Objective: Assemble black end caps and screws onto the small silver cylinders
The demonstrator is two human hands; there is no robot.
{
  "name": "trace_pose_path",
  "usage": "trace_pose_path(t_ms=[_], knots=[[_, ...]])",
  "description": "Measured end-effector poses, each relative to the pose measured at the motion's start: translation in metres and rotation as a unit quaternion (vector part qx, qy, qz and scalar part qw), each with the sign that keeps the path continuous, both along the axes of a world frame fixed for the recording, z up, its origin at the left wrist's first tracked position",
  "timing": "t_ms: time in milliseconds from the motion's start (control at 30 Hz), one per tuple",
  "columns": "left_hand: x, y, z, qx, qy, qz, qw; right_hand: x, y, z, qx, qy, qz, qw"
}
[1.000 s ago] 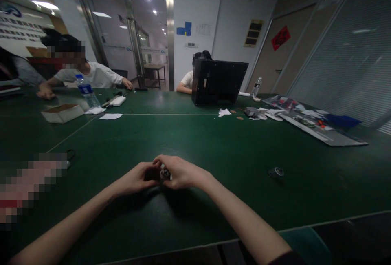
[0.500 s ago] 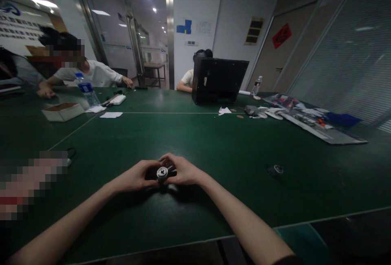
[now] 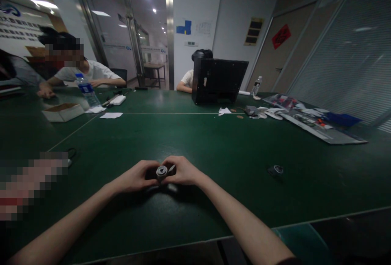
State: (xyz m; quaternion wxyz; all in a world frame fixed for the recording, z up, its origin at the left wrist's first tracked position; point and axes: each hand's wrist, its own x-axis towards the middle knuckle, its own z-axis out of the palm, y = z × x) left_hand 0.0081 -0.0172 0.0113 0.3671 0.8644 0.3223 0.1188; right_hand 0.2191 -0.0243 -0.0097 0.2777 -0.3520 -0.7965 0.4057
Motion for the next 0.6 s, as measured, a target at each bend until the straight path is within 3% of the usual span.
trace_pose_path(t_ms=[167,367,600], knots=[[0.000,0.001,-0.003,0.009,0.016,0.024,1.000,0.001,0.006,-0.009,-0.040,0.015,-0.054,0.998],[-0.002,0.002,0.000,0.003,-0.002,0.053,0.999,0.001,0.010,-0.020,-0.218,0.140,-0.059,0.964],[-0.003,0.001,0.000,0.014,-0.054,0.074,0.996,-0.001,0.007,-0.019,-0.240,0.208,-0.072,0.946]])
